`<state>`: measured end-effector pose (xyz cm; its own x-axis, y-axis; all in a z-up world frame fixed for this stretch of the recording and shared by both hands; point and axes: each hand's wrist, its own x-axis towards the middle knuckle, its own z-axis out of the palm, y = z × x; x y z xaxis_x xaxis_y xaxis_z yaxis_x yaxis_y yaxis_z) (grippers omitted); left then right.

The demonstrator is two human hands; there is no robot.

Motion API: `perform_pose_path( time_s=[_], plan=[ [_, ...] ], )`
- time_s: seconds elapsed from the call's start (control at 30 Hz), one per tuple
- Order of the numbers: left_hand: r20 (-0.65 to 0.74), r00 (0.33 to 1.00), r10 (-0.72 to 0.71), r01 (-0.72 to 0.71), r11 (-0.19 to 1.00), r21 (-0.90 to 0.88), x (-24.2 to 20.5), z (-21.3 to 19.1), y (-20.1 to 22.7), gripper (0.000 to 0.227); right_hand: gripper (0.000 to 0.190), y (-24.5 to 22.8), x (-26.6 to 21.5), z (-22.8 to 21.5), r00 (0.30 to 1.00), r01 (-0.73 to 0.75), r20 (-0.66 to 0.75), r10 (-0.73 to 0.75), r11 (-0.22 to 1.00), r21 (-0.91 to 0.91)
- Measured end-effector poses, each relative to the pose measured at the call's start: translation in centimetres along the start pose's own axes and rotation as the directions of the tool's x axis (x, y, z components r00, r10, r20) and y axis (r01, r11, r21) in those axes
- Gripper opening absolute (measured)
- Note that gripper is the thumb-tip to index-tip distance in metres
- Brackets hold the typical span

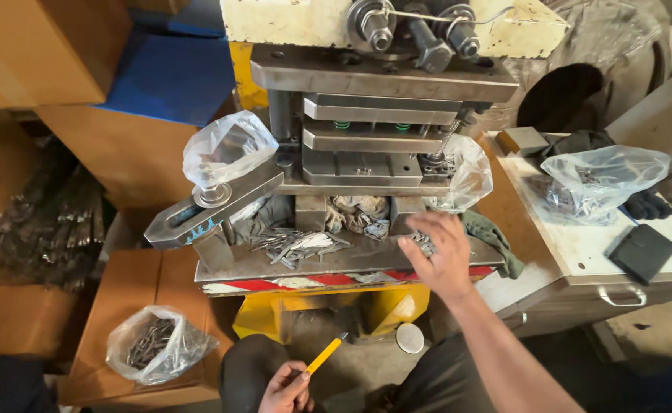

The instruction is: The person repeatedly places small metal pieces into a press machine using a yellow tool and their hand, then operates the machine to process them. The processed pieces are collected on the machine's surface.

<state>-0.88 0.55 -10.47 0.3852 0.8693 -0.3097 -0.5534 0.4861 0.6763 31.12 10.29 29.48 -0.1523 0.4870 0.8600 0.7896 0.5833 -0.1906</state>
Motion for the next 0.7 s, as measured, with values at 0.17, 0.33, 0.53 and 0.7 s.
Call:
perform_pose_path(
  time_s=[0.17,0.33,0.53,0.7],
  plan=[
    [-0.038,0.999,0.011,-0.013,0.999,-0.052,0.1,0.2,0.8,0.017,0.029,1.3,0.6,0.1,0.999,-0.017,0.043,0.021,0.996,-0.085],
    [-0.033,0.999,-0.011,0.007,0.993,-0.122,0.0,0.7,2.0,0.018,0.022,1.6,-4.7,1.6,0.964,-0.207,0.213,0.159,0.951,0.229],
    [-0.02,0.999,0.038,-0.038,0.999,-0.014,0.5,1.7,2.9,0.021,0.034,4.1,-7.0,3.5,0.867,-0.494,0.277,0.414,0.784,0.376],
    [0.031,0.993,0.11,-0.11,0.993,0.029,1.1,2.4,3.5,0.025,0.039,3.8,-6.2,3.0,0.843,-0.526,0.311,0.439,0.792,0.309]
  ],
)
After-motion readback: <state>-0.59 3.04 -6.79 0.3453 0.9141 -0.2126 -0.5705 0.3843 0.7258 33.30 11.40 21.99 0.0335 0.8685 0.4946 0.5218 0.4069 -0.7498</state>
